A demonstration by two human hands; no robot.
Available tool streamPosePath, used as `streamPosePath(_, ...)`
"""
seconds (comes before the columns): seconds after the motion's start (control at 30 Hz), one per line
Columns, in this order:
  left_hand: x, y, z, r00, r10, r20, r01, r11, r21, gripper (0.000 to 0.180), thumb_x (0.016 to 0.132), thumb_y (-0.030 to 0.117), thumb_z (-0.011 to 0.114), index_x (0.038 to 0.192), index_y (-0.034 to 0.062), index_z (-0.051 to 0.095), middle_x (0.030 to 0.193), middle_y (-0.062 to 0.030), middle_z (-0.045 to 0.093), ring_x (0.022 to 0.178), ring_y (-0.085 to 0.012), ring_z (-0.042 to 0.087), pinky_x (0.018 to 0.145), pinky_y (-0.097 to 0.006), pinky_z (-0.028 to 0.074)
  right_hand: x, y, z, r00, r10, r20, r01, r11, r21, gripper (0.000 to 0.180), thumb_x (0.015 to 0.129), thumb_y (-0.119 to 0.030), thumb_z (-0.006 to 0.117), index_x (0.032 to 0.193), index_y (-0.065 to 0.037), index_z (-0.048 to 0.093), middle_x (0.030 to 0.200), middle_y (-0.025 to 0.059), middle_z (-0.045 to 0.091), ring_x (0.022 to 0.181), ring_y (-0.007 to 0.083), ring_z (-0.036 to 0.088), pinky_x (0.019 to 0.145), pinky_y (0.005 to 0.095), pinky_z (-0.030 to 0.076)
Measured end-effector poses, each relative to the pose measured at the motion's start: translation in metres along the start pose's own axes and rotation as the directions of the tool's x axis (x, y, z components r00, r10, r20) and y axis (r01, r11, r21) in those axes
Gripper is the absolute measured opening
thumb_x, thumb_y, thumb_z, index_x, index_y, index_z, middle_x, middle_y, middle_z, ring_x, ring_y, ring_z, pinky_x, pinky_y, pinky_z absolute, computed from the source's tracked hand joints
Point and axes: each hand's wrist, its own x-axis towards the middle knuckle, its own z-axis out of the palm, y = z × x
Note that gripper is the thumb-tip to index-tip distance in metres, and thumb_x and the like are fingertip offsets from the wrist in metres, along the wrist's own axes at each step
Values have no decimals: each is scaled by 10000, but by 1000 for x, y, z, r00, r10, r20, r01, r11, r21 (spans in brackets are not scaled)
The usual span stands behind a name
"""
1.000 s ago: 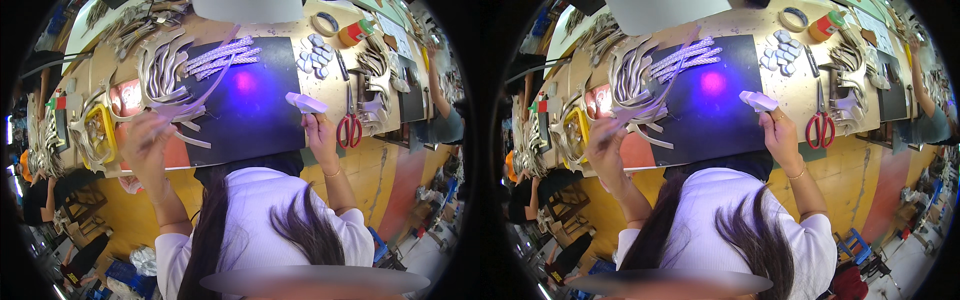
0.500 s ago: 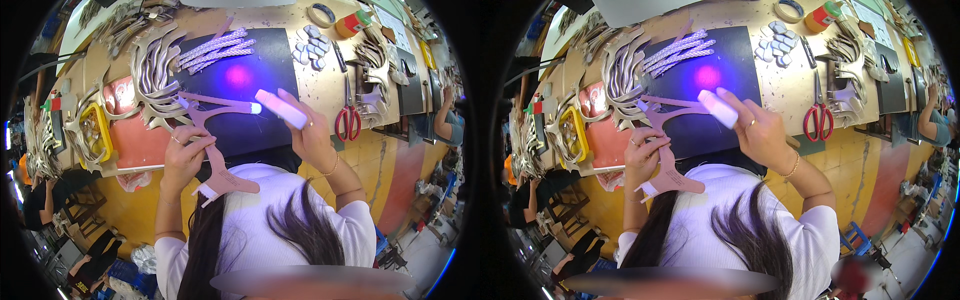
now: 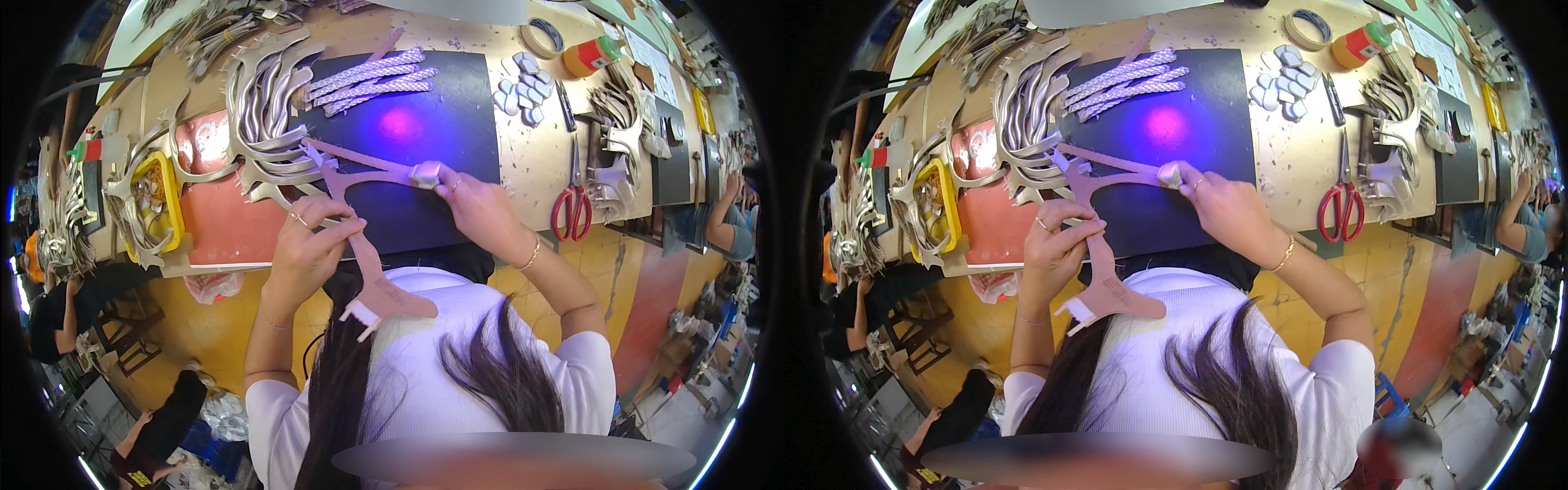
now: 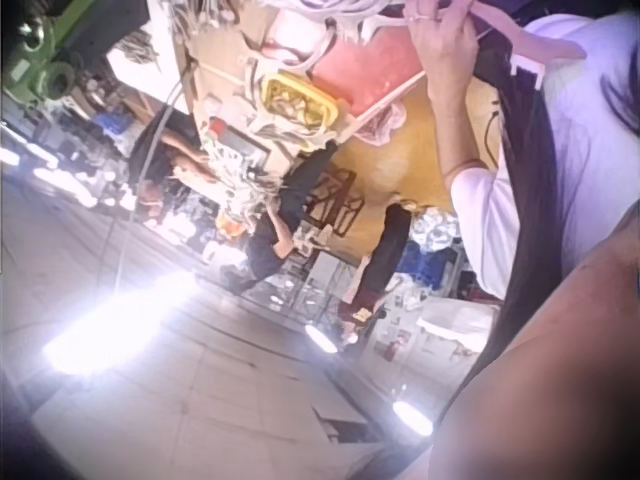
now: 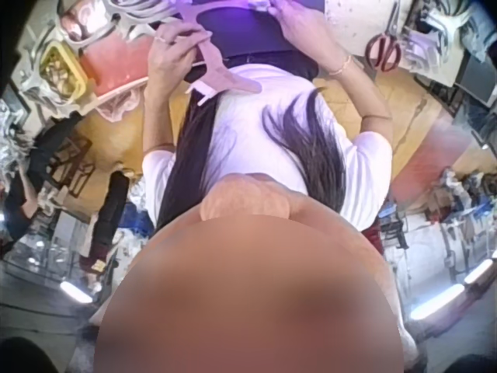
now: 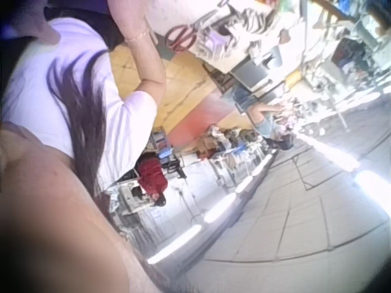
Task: The person applies glue to small white pieces and attaches them to a braided cord on a metal frame. They repeatedly pick up pieces, apply adhesive, and press them onto the cord, occasionally using a hammer to secure the attachments.
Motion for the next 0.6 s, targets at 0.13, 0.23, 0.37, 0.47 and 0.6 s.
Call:
streamPosePath(0.13,1,-1,0,1000,1,14,-1,1000,9,287,698,-91,722,933,71,749,983,-61,661,934,-272,614,798,-368,500,0,7,1,991,-31,-127,40,997,71,350,984,-220,577,1322,-130,586,818,110,651,643,305,666,545,419,539)
streamPosePath(0.23,1,-2,1,1000,-4,4,4,1000,-12,290,692,-85,717,934,74,740,991,-62,655,938,-285,607,814,-387,494,-1,3,1,998,-27,-63,29,999,21,358,988,-234,572,1334,-143,577,808,101,645,632,301,661,538,412,540)
streamPosePath(0.37,4,-5,-1,1000,13,2,-13,1000,-11,286,697,-93,725,924,77,754,983,-56,669,926,-269,622,778,-359,510,3,-3,-3,995,11,102,7,985,-172,403,968,-211,606,1366,-165,559,795,78,621,627,290,648,534,399,534)
streamPosePath(0.47,3,-4,0,1000,9,6,-9,1000,-5,284,698,-98,719,921,75,751,984,-58,669,931,-273,622,784,-369,509,-1,-8,-6,995,-87,-54,87,996,-12,433,967,-234,611,1390,-166,546,762,71,598,614,275,642,523,395,526)
streamPosePath(0.6,3,-5,0,1000,13,8,-13,998,-55,293,674,-87,707,923,65,735,995,-67,640,951,-294,594,829,-402,489,-1,-7,-2,997,-64,41,66,996,-67,466,942,-188,642,1396,-158,543,761,87,598,614,269,637,527,396,509)
